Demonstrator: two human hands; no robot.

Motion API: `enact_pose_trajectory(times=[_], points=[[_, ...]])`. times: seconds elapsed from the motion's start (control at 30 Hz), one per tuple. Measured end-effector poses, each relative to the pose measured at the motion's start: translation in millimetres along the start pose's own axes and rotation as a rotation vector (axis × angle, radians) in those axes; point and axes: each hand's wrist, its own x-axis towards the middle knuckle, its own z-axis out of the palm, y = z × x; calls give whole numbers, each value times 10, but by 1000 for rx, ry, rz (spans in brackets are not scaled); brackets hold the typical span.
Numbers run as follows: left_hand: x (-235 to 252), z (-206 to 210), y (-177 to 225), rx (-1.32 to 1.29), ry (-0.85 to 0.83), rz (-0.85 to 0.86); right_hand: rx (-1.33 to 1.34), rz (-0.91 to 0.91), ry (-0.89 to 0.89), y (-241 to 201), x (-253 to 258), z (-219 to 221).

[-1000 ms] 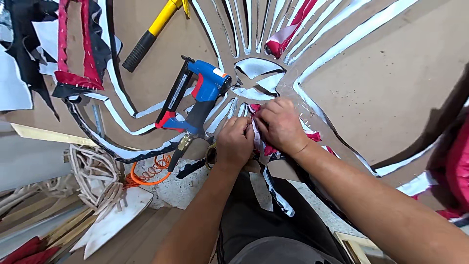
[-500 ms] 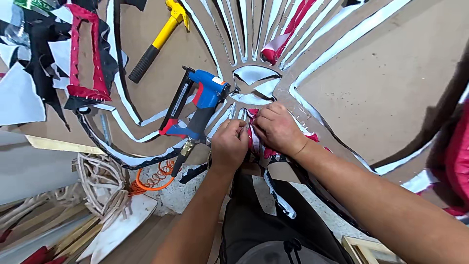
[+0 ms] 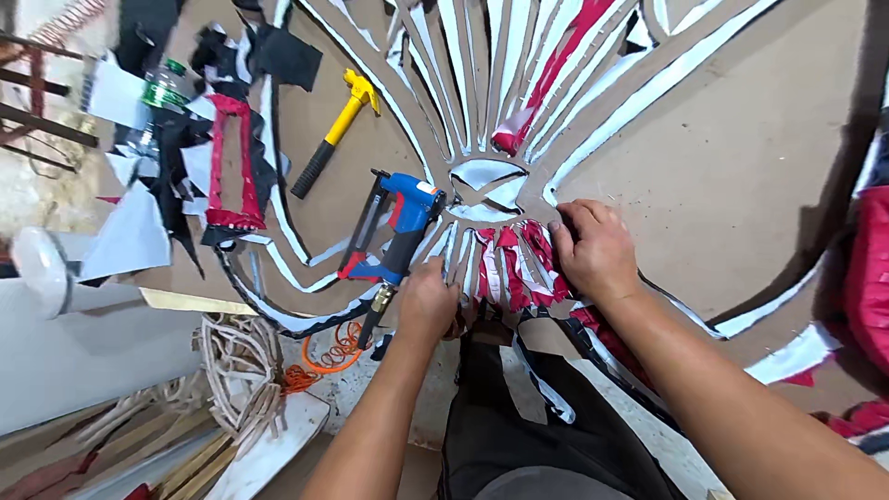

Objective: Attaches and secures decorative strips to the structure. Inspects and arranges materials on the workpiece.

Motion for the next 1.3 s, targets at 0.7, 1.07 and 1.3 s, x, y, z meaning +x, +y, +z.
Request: enact_pose_trajectory(times=[0.7, 1.07, 1.3], points=[[302, -89, 81, 206, 168, 587, -13, 24, 14, -10, 9, 40], [629, -369, 97, 441, 12, 915, -4, 10, 31, -4, 14, 50], [753, -411, 305, 570, 80, 1097, -11, 24, 36, -13, 16, 53]])
